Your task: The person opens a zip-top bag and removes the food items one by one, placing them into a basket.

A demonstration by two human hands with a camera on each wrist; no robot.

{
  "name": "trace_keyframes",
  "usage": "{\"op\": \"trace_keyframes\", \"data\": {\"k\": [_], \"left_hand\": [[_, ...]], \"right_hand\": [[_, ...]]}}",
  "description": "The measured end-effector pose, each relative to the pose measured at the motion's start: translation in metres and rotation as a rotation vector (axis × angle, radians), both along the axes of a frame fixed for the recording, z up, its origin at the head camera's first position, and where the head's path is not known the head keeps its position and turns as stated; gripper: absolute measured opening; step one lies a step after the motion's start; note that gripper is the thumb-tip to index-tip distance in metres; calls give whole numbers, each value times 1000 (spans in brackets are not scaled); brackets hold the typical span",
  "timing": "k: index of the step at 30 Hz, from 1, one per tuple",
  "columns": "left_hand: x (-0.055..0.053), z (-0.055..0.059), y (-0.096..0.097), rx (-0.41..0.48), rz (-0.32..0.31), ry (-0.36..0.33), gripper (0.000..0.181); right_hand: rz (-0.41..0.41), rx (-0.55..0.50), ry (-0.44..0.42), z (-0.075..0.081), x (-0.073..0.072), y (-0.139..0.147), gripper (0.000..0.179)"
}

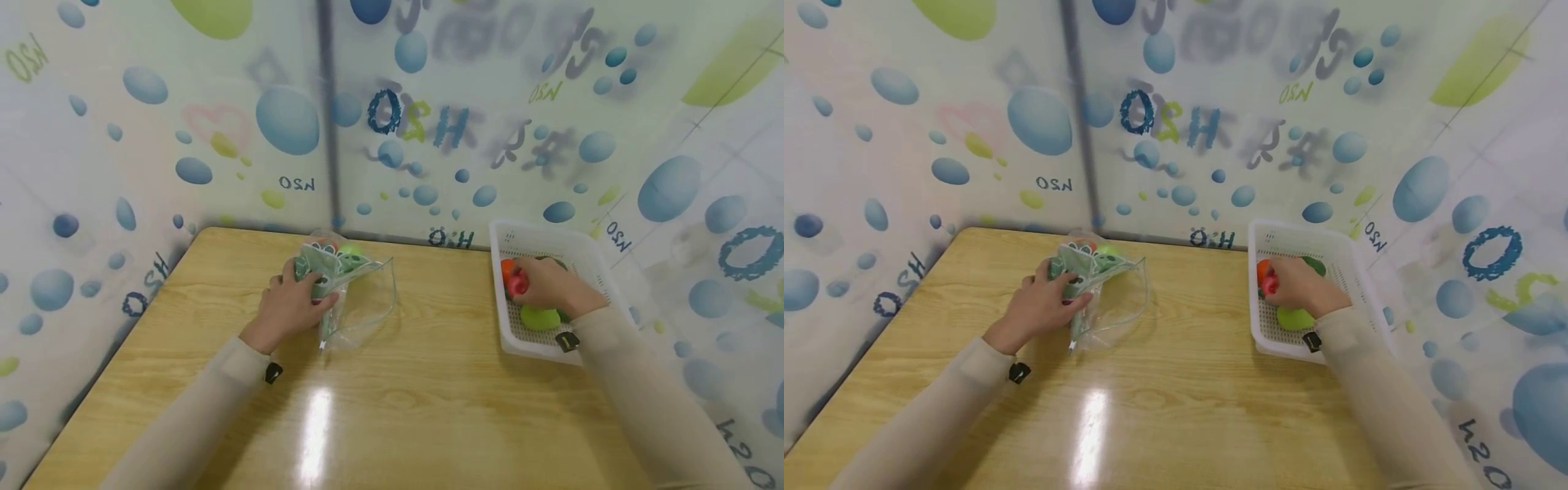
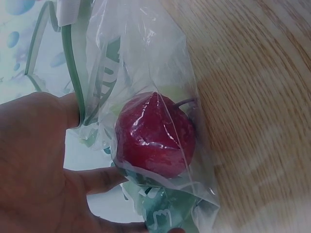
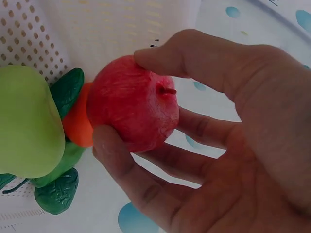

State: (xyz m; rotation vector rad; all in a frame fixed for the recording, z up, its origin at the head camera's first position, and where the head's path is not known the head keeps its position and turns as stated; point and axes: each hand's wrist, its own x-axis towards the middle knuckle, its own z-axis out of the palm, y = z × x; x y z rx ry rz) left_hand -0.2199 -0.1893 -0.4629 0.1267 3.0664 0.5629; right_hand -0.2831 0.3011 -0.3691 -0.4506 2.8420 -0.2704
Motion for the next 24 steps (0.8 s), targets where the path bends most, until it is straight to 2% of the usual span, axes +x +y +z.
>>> {"op": "trace_keyframes", "data": {"k": [7,15,20,24], "left_hand": [[-3,0,2,-3,-3,-3,76],[-1,3,2,-6,1,-18,78],[0,7,2,-5,8,-26,78],[1,6,1,2,12,-38,77]], "right_hand": [[48,70,-55,-5,-5,0,51],[34,124,-124,-10,-7,-6,52],[38,135,-133,-14,-9,-10,50],[36,137,-133,-14,-9,-10,51]]}}
